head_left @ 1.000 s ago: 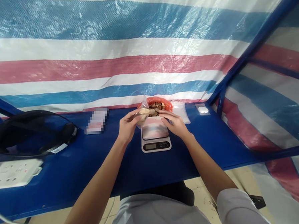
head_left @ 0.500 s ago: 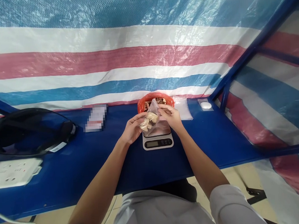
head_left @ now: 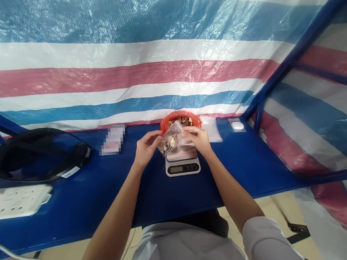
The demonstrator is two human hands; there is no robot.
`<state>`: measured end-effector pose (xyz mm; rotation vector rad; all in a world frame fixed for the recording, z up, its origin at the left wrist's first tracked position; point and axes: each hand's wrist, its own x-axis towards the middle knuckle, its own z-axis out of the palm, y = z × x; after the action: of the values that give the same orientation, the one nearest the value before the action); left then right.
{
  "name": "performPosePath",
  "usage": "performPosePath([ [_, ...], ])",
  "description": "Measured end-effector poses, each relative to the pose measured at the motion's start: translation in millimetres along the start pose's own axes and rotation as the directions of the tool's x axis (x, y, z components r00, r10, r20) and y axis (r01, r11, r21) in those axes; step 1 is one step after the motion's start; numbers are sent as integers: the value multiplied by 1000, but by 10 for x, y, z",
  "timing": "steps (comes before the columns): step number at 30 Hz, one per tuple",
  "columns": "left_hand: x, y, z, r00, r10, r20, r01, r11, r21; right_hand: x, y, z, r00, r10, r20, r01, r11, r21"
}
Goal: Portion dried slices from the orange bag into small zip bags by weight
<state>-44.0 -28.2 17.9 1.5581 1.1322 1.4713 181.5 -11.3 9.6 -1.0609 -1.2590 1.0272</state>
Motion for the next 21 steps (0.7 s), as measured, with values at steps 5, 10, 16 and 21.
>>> performPosePath([
  [5, 47, 256, 93, 950, 303, 73, -307, 869, 388, 35, -110, 43, 995, 13, 103, -11, 1000, -20],
  [10, 209, 446, 238, 981, 90, 170, -162, 865, 475, 110, -215, 103, 985, 16, 173, 2, 995, -101],
  [16, 451, 368, 248, 976, -155, 153, 83, 915, 394, 233, -204, 153, 965, -92, 244, 154, 956, -249],
  [21, 573, 279, 240, 928, -334, 168, 302, 935, 187, 311, -259, 155, 950, -72, 303, 174, 930, -324],
])
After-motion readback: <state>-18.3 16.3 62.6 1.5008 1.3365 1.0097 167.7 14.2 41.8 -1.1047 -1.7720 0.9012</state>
